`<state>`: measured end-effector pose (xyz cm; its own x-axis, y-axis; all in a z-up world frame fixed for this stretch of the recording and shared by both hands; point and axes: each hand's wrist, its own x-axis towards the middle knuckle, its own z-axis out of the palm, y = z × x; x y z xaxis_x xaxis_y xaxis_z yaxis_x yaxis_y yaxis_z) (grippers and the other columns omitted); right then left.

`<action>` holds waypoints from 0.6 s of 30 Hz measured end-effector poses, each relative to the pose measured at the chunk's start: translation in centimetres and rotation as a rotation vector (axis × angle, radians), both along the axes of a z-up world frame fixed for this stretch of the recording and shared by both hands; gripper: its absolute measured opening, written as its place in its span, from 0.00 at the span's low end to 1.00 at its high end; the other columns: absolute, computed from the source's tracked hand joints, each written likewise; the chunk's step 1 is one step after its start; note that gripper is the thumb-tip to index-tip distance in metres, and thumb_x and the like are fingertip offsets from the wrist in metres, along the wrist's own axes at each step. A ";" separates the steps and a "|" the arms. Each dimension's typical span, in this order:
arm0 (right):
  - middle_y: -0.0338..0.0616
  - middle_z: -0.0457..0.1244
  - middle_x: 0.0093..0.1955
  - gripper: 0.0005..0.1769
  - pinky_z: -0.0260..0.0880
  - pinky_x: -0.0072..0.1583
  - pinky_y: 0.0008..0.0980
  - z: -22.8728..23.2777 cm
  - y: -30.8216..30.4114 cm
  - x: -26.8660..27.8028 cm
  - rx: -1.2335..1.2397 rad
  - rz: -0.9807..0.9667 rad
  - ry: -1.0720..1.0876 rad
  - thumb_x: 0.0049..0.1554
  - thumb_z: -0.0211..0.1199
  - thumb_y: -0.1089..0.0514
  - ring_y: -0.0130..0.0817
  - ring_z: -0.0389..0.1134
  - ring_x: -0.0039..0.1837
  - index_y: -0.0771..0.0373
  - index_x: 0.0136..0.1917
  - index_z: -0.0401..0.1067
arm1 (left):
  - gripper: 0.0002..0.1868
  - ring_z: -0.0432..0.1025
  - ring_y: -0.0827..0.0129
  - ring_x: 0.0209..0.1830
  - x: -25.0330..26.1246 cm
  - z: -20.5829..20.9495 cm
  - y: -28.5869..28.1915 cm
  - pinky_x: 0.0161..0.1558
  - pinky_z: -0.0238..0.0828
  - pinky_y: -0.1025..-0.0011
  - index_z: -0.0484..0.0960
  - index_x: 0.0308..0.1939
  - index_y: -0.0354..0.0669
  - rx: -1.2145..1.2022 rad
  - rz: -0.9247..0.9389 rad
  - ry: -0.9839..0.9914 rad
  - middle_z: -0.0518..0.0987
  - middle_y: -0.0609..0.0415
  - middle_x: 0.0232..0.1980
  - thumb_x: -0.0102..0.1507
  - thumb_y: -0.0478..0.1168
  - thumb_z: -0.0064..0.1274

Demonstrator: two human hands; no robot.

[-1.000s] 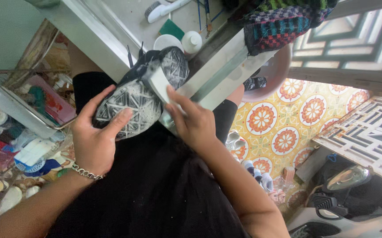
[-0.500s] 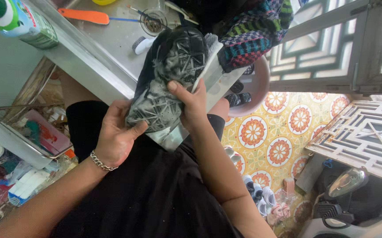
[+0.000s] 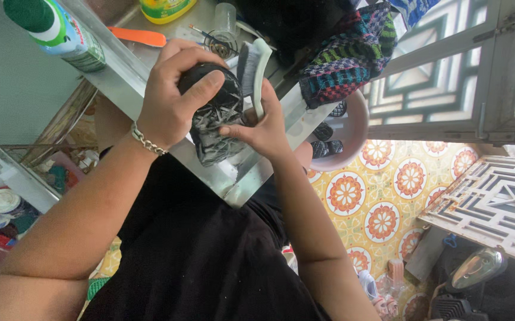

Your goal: The person cleans a pair of black sneakers by applying a white cleaning solution with a small brush and a cloth, then rinsing them under a faucet in a sink.

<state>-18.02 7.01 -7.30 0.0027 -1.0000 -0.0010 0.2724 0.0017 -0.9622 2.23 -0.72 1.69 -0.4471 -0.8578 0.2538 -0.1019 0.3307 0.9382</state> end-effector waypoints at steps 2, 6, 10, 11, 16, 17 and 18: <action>0.51 0.59 0.58 0.42 0.66 0.57 0.38 0.0 1.7 0.2 0.168 -0.206 0.094 0.52 0.79 0.66 0.36 0.63 0.53 0.75 0.72 0.58 | 0.23 0.71 0.65 0.53 -0.6 0.0 0.6 0.58 0.69 0.68 0.83 0.50 0.37 0.004 0.110 0.011 0.74 0.48 0.53 0.73 0.55 0.48; 0.53 0.70 0.62 0.38 0.69 0.56 0.28 2.3 5.8 1.1 -0.010 -0.355 0.384 0.67 0.56 0.59 0.30 0.66 0.54 0.61 0.83 0.42 | 0.16 0.72 0.68 0.48 -1.6 -0.3 1.1 0.54 0.68 0.71 0.84 0.47 0.36 -0.037 0.238 0.079 0.78 0.51 0.46 0.77 0.44 0.46; 0.54 0.65 0.64 0.33 0.73 0.63 0.35 4.4 6.0 1.2 -0.259 -0.304 0.869 0.66 0.59 0.68 0.40 0.71 0.63 0.63 0.81 0.51 | 0.11 0.73 0.68 0.41 -2.4 0.1 1.6 0.47 0.69 0.70 0.84 0.40 0.36 -0.026 0.292 0.026 0.78 0.53 0.40 0.72 0.40 0.53; 0.54 0.66 0.62 0.32 0.72 0.64 0.36 4.9 5.8 0.9 -0.299 -0.294 0.962 0.66 0.59 0.68 0.42 0.71 0.62 0.62 0.80 0.56 | 0.10 0.72 0.68 0.40 -2.7 0.2 1.7 0.46 0.68 0.71 0.84 0.40 0.35 -0.018 0.299 0.028 0.78 0.53 0.40 0.71 0.39 0.54; 0.51 0.68 0.57 0.28 0.75 0.52 0.30 7.8 7.1 2.1 -0.193 -0.288 0.889 0.61 0.66 0.65 0.38 0.74 0.53 0.63 0.73 0.64 | 0.10 0.71 0.70 0.41 -3.6 0.8 1.9 0.45 0.68 0.71 0.86 0.42 0.37 -0.013 0.300 0.063 0.78 0.54 0.41 0.70 0.39 0.54; 0.51 0.69 0.57 0.29 0.77 0.51 0.30 8.1 7.5 2.5 -0.215 -0.271 0.873 0.59 0.68 0.64 0.39 0.74 0.54 0.63 0.72 0.65 | 0.10 0.70 0.69 0.45 -3.7 0.8 2.1 0.48 0.69 0.70 0.87 0.43 0.38 -0.025 0.291 0.055 0.79 0.54 0.40 0.71 0.40 0.53; 0.51 0.69 0.57 0.27 0.76 0.52 0.31 8.1 7.2 2.2 -0.244 -0.298 0.889 0.61 0.68 0.64 0.39 0.75 0.54 0.62 0.72 0.66 | 0.11 0.70 0.69 0.48 -3.7 0.9 2.5 0.50 0.69 0.70 0.88 0.44 0.39 -0.038 0.283 0.047 0.79 0.55 0.39 0.72 0.40 0.53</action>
